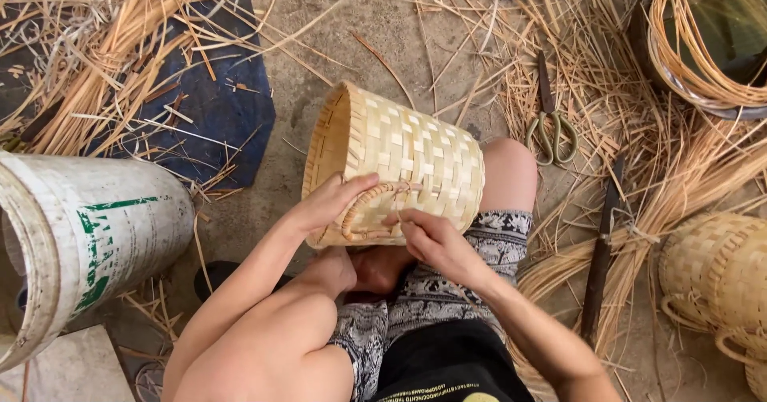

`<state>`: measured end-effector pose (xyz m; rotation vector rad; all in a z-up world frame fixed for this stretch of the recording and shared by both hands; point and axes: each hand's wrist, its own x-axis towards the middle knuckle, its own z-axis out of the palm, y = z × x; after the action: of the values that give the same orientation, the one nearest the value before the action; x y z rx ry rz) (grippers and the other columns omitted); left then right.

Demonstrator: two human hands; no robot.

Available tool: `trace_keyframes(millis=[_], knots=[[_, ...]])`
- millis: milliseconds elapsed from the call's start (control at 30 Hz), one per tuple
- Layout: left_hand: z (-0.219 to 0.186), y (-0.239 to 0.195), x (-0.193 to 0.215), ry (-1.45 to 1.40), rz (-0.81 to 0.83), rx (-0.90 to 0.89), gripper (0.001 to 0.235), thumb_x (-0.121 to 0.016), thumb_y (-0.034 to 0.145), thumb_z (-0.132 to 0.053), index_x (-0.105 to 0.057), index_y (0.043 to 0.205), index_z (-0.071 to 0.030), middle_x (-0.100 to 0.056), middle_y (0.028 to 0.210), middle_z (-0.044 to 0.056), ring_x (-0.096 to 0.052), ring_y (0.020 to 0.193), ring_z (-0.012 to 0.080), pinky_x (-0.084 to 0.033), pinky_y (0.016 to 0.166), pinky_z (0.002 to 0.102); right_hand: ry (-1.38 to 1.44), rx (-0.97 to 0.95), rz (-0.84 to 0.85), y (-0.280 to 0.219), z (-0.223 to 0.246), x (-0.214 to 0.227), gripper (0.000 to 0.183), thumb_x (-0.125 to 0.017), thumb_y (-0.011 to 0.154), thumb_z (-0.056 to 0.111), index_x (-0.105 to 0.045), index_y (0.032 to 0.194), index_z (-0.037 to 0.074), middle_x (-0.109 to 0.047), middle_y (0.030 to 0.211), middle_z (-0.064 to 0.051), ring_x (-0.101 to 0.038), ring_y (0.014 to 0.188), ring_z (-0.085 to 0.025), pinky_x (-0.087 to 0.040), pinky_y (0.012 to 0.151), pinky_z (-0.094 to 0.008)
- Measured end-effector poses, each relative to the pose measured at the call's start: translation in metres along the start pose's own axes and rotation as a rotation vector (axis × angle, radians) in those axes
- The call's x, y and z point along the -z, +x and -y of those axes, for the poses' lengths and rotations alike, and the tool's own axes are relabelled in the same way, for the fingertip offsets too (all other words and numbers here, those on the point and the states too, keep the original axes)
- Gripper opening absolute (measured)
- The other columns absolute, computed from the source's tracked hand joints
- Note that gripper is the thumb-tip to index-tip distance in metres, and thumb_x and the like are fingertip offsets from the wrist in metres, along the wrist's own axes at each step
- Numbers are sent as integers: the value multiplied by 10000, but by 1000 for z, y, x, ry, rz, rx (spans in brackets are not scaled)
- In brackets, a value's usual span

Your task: Weaving a bamboo or rattan basket by hand using strips of material.

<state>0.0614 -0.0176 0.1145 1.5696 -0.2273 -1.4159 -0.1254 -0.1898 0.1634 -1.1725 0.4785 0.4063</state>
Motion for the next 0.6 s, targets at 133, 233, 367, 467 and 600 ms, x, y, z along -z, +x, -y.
trace_keyframes(millis=[133, 233, 367, 467, 600], knots=[[2, 8, 4, -50, 41, 13, 563, -616, 964, -400, -694, 1223, 93, -758, 1074, 173, -719, 897, 169, -575, 740, 294, -246, 105, -49, 12, 10, 23, 365, -456, 1032, 161, -683, 1269, 1, -385, 616, 115, -363, 541, -15, -318, 481, -201], [3, 9, 3, -147, 83, -20, 528, -615, 959, -370, -677, 1236, 76, -752, 1133, 142, -722, 938, 146, -584, 778, 278, 89, -7, -75, 18, -2, 42, 351, -462, 1041, 140, -702, 1235, -26, -348, 603, 96, -319, 520, -33, -251, 469, -209], [-3, 9, 14, -1, 84, 2, 537, -607, 953, -379, -673, 1270, 49, -761, 1153, 150, -736, 974, 169, -597, 816, 298, -65, 37, -63, 4, 10, 47, 363, -497, 1055, 231, -720, 1205, -14, -399, 598, 73, -363, 516, -44, -302, 473, -220], [-11, 7, 47, 70, 67, 6, 556, -596, 946, -386, -659, 1304, 35, -755, 1196, 137, -740, 1033, 176, -603, 876, 315, -516, -18, -145, -53, 53, 91, 330, -567, 997, 305, -741, 1106, 46, -531, 599, 13, -462, 511, -91, -390, 461, -271], [-19, 2, 85, -34, 145, -20, 570, -641, 921, -337, -592, 1361, 23, -705, 1293, 130, -693, 1124, 173, -569, 941, 337, -874, -423, -271, -201, 14, 322, 306, -533, 1035, 310, -689, 1099, 56, -639, 872, -150, -624, 695, -246, -530, 633, -389]])
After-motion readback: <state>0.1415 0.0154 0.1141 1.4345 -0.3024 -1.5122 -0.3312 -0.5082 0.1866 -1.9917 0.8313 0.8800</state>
